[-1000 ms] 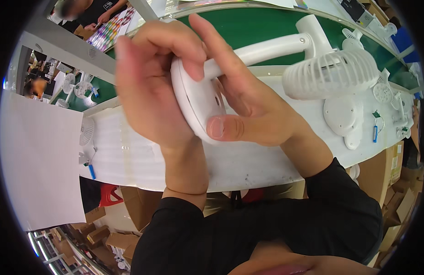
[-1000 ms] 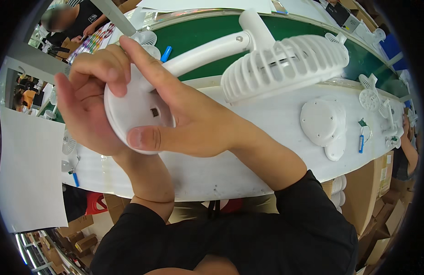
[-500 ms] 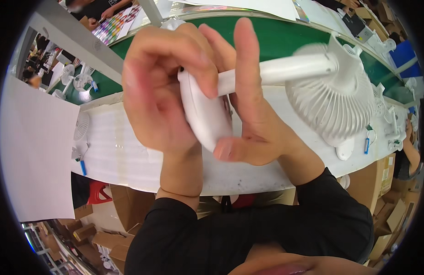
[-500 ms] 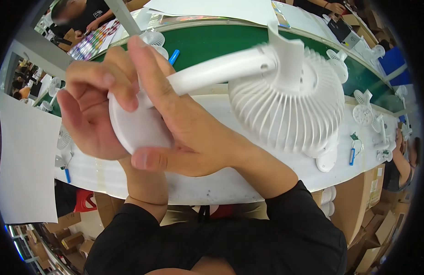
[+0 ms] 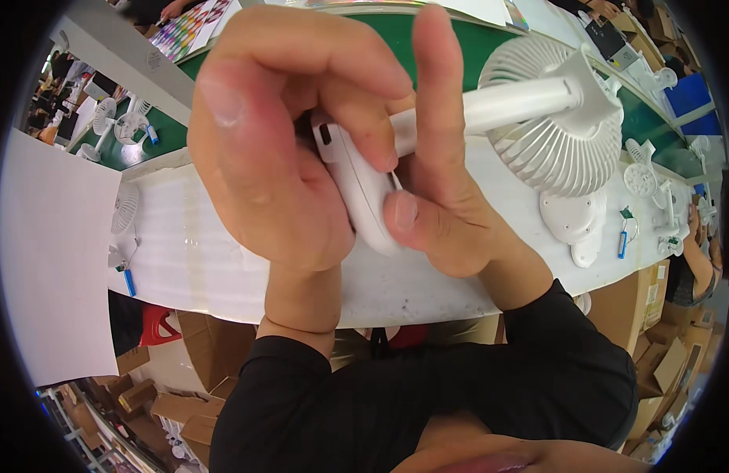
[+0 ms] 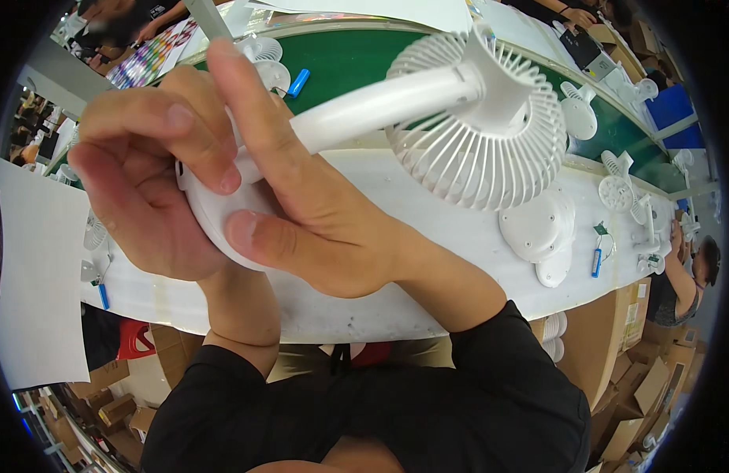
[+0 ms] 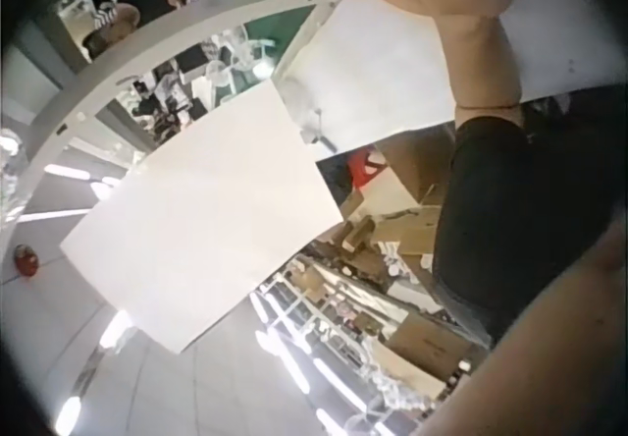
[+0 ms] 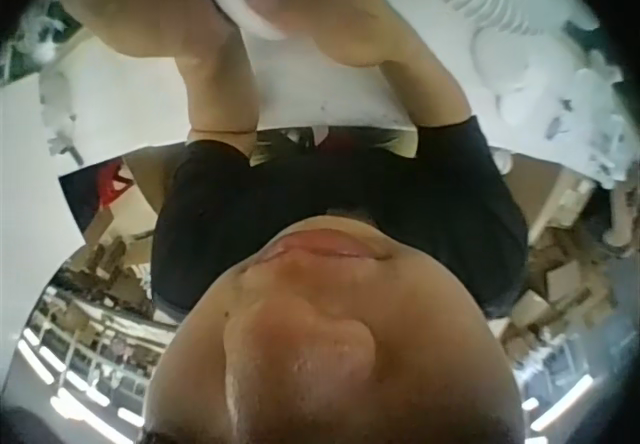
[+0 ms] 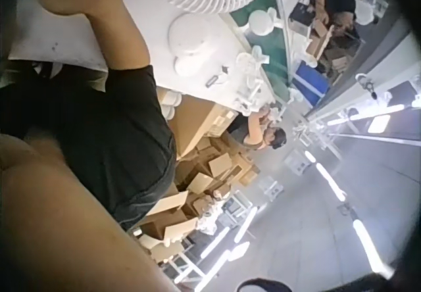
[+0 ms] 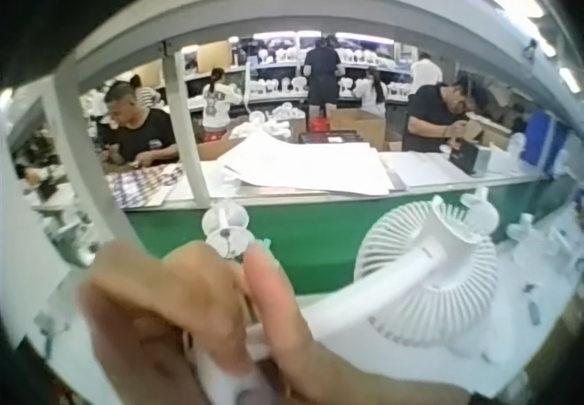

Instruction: The recorder is assembling multiple portable electric fans by connecting circuit boards, batteries, and attaching the outer casings.

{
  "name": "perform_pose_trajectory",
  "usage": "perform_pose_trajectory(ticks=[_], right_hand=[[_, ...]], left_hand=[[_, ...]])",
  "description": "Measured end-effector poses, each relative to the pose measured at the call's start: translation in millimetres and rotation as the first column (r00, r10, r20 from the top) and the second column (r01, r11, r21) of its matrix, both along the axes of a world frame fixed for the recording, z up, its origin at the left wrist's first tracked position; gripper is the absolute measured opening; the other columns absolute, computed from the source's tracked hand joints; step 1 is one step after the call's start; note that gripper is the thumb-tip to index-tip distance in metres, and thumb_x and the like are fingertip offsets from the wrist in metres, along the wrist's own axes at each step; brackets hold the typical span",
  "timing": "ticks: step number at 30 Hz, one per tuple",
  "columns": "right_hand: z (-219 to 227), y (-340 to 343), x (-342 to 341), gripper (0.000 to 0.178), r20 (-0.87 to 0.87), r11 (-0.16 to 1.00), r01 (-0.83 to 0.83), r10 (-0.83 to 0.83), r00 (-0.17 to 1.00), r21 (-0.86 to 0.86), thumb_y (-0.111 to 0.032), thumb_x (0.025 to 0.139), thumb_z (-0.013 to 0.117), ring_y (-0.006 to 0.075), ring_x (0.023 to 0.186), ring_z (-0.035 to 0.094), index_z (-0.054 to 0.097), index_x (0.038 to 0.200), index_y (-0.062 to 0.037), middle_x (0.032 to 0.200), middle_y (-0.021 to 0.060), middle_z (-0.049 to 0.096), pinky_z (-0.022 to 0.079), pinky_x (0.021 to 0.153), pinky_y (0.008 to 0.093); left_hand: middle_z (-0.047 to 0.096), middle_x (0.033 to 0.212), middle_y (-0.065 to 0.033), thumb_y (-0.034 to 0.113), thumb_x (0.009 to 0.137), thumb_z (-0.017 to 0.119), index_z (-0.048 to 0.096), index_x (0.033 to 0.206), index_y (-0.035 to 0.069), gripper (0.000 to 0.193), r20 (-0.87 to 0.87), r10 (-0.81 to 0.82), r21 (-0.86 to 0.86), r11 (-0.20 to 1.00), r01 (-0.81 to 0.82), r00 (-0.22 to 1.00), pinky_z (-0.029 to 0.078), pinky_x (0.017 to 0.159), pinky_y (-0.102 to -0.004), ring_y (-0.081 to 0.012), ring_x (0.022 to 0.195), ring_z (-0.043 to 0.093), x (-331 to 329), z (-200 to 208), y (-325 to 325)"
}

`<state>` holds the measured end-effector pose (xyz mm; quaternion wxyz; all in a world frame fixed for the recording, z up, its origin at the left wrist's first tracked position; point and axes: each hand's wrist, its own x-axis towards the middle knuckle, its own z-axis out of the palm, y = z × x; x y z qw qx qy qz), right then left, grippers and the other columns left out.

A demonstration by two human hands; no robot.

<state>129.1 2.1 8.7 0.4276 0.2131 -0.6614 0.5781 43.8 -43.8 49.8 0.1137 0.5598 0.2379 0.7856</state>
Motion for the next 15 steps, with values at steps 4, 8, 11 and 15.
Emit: perform_pose_trajectory(ticks=[4,8,11,15], right_hand=[[11,-3,12,0.084,0.046,1.000,0.008,-0.009,0.999,0.024,-0.011,0.090,0.050,0.0357,0.139,0.035,0.004,0.160,-0.0067,0.158,0.0188,0.027,0.024,0.115,0.0476],[18,-9,22,0.082,0.101,0.999,-0.045,0.044,0.994,0.004,-0.010,0.090,0.049,0.0365,0.133,0.040,0.006,0.160,-0.0058,0.154,0.0202,0.032,0.028,0.112,0.0476],[23,-8,22,0.087,0.057,0.994,-0.092,0.095,0.994,-0.064,-0.010,0.086,0.052,0.0383,0.131,0.042,0.008,0.160,-0.0048,0.153,0.0217,0.032,0.030,0.111,0.0476],[29,7,32,0.119,0.306,0.963,0.091,-0.169,0.937,0.252,-0.013,0.065,0.067,0.0338,0.136,0.043,-0.005,0.160,-0.0109,0.153,0.0222,0.039,0.030,0.113,0.0428]], left_hand=[[0.051,0.059,-0.0014,0.042,0.107,0.019,0.053,0.091,0.008,0.051,-0.095,-0.031,0.094,0.995,0.040,0.995,0.037,0.060,-0.0266,-0.0117,0.055,0.041,-4,-3,-2],[0.053,0.060,-0.0022,0.042,0.107,0.019,0.054,0.092,0.007,0.051,-0.137,-0.026,0.169,0.984,0.049,0.990,0.039,0.061,-0.0269,-0.0126,0.056,0.043,-4,-3,-3],[0.055,0.062,-0.0028,0.043,0.107,0.019,0.054,0.094,0.007,0.052,-0.153,-0.029,0.237,0.969,0.065,0.988,0.040,0.062,-0.0271,-0.0132,0.057,0.045,-5,1,-1],[0.061,0.076,-0.0084,0.041,0.107,0.019,0.056,0.105,0.004,0.053,-0.266,0.218,0.134,0.973,-0.188,0.939,0.044,0.070,-0.0291,-0.0169,0.068,0.052,-5,6,-13]])
